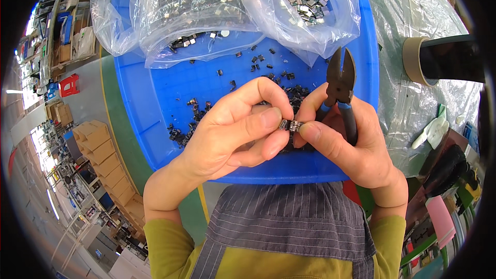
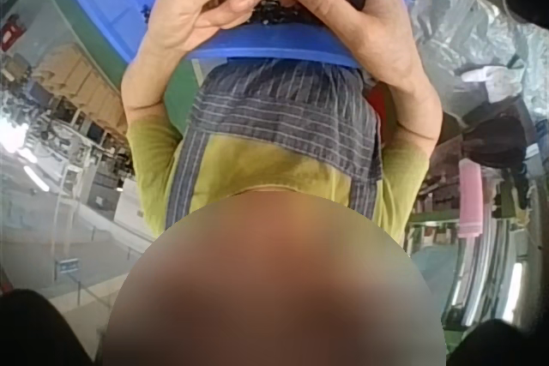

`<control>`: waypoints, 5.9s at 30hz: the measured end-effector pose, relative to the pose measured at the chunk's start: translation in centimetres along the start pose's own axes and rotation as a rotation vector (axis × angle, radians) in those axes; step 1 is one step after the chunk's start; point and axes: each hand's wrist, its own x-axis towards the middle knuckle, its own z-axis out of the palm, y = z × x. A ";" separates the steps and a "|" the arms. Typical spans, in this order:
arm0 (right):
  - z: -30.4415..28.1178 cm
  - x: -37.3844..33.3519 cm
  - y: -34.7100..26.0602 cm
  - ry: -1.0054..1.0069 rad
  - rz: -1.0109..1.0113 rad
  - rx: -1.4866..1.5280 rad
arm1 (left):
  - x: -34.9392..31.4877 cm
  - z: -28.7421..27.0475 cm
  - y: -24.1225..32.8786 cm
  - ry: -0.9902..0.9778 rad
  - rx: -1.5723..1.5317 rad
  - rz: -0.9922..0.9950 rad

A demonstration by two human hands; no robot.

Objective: Trim excess material from small electronic components using diagonal pliers.

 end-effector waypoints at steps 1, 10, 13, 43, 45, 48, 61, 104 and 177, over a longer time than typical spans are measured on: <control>0.0 0.0 0.0 0.001 -0.007 -0.002 | 0.0 0.0 0.0 0.000 0.012 0.003; 0.0 0.1 0.0 0.011 -0.021 -0.050 | 0.0 0.9 -0.7 0.091 0.272 0.217; 0.0 0.1 0.0 0.019 -0.029 -0.078 | -0.2 1.3 -1.1 0.201 0.464 0.339; 0.2 0.0 0.0 0.062 -0.033 -0.167 | 0.1 0.5 -2.8 0.287 1.061 0.849; 0.2 0.0 0.0 0.064 -0.034 -0.167 | -0.1 0.5 -2.6 0.273 1.053 0.843; 0.3 0.0 0.0 0.081 -0.020 -0.199 | -0.6 0.8 -2.3 0.230 1.238 0.752; 0.1 0.1 0.1 0.062 -0.054 -0.186 | -0.4 0.7 -2.6 0.268 1.172 0.703; -0.2 0.1 1.8 0.258 -0.450 -0.036 | -0.9 0.8 -3.3 0.138 1.286 0.235; 2.1 1.3 1.9 0.098 -0.312 -0.826 | -1.6 -1.2 0.5 0.000 0.077 0.179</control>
